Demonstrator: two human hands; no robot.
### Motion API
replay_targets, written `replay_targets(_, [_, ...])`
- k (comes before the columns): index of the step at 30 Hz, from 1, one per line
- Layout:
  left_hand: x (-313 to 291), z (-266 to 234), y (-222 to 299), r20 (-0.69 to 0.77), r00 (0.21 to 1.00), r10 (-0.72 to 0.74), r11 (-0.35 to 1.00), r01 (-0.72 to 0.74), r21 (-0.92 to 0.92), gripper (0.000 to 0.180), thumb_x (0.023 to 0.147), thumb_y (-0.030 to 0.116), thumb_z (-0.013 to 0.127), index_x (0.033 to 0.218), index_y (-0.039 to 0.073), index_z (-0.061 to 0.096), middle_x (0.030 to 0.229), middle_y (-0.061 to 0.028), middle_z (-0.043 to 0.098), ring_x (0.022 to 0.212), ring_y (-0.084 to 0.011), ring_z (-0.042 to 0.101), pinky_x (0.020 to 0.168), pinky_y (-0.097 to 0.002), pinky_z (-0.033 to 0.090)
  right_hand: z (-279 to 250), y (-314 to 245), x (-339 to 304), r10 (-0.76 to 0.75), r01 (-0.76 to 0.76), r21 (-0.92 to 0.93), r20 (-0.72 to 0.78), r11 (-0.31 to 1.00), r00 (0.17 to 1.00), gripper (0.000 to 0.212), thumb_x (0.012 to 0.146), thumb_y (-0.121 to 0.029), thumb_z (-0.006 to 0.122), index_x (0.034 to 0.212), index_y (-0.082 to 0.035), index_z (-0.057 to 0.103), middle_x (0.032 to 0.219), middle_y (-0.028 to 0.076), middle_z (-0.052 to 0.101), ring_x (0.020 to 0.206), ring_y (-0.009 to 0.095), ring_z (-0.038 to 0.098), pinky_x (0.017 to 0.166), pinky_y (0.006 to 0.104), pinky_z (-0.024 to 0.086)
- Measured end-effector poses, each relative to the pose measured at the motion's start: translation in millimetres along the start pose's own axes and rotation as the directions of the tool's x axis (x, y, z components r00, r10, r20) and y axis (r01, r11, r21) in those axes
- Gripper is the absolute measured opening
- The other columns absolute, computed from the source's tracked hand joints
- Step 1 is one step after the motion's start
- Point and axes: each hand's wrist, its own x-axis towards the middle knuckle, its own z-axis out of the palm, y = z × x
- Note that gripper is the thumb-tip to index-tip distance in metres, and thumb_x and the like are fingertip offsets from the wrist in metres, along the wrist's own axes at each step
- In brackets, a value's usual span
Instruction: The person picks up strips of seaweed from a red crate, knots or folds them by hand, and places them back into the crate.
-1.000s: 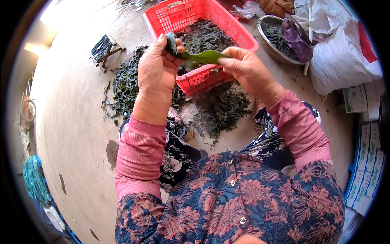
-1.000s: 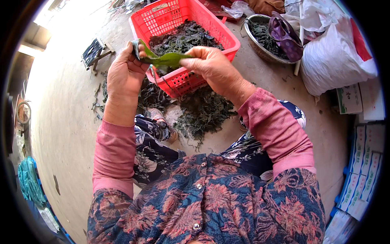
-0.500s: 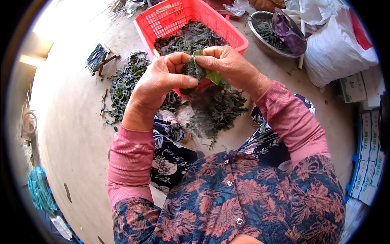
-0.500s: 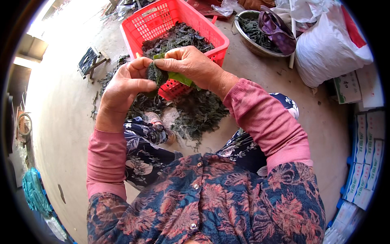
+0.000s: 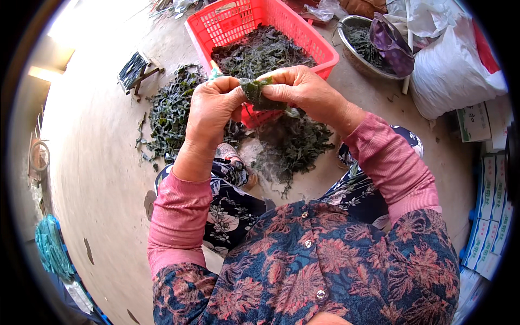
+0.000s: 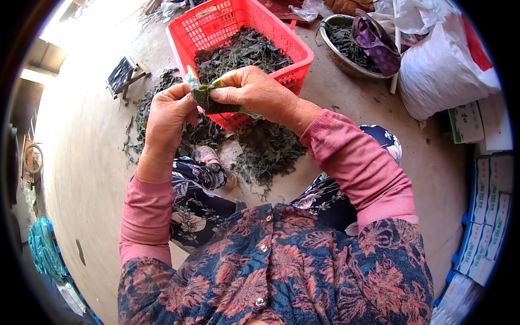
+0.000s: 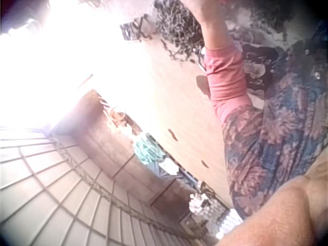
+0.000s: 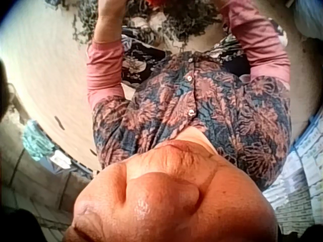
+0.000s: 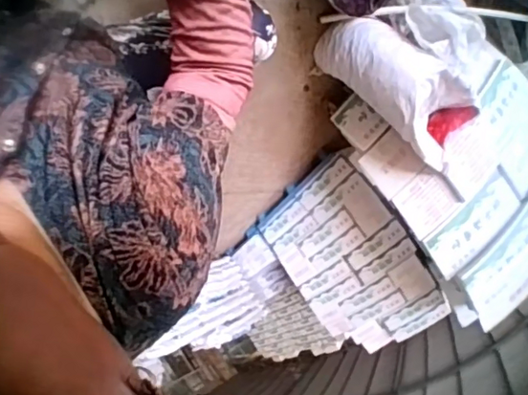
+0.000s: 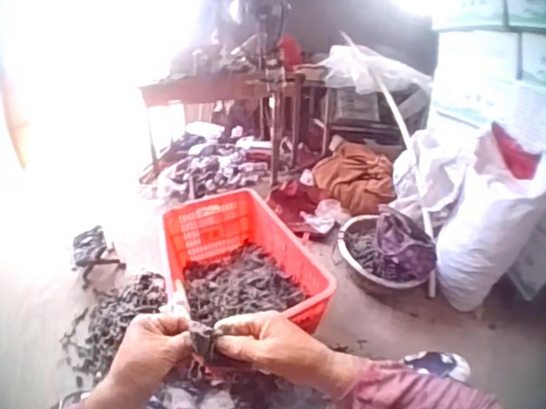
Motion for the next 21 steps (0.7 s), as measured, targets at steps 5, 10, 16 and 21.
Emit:
replay_targets(5, [-7,-4,-3,0.084,0.996,0.024,0.997,-0.017,-0.08,0.018,0.077,0.007,0.062,0.093,0.0,0.062,0.07,-0.0003,0.06,0.052,-0.0042,0.049,0.046,-0.0156,0.038,4,2,6,0.082,-0.081,0.053,-0.012,0.995,0.997,0.028,0.081,-0.027,0.06,0.09,-0.001,0.062,0.075,0.0,0.06,0.062,0.004,0.052,0.056,0.0181,0.042])
replay_targets(10, [-11,-10,-9,0.119,0.992,0.044,0.995,-0.033,-0.089,0.023,0.076,0.007,0.063,0.098,0.001,0.061,0.069,0.0008,0.058,0.053,-0.0038,0.049,0.047,-0.0164,0.038,4,21,15,0.228,-0.235,0.265,0.054,0.935,0.972,0.034,0.077,-0.034,0.064,0.084,-0.002,0.064,0.07,0.0,0.058,0.059,0.007,0.051,0.052,0.0199,0.042])
replay_targets(16, [-13,-20,-13,0.125,0.992,0.025,0.99,-0.007,-0.139,0.018,0.077,0.011,0.063,0.091,0.003,0.058,0.07,-0.0007,0.059,0.053,-0.0059,0.05,0.049,-0.0172,0.042,21,18,20,0.177,-0.229,0.452,0.156,0.862,0.972,0.035,0.076,-0.037,0.064,0.083,-0.003,0.063,0.071,0.0,0.057,0.061,0.007,0.052,0.05,0.0194,0.042])
replay_targets(21, [-14,-47,-15,0.078,0.996,-0.042,0.995,0.049,-0.091,0.008,0.078,0.011,0.059,0.082,0.004,0.056,0.068,-0.0038,0.059,0.054,-0.008,0.053,0.05,-0.018,0.043,8,17,27,0.206,-0.211,0.087,0.068,0.974,0.976,0.024,0.079,-0.029,0.062,0.077,-0.005,0.061,0.064,-0.003,0.053,0.054,0.003,0.046,0.046,0.0186,0.037])
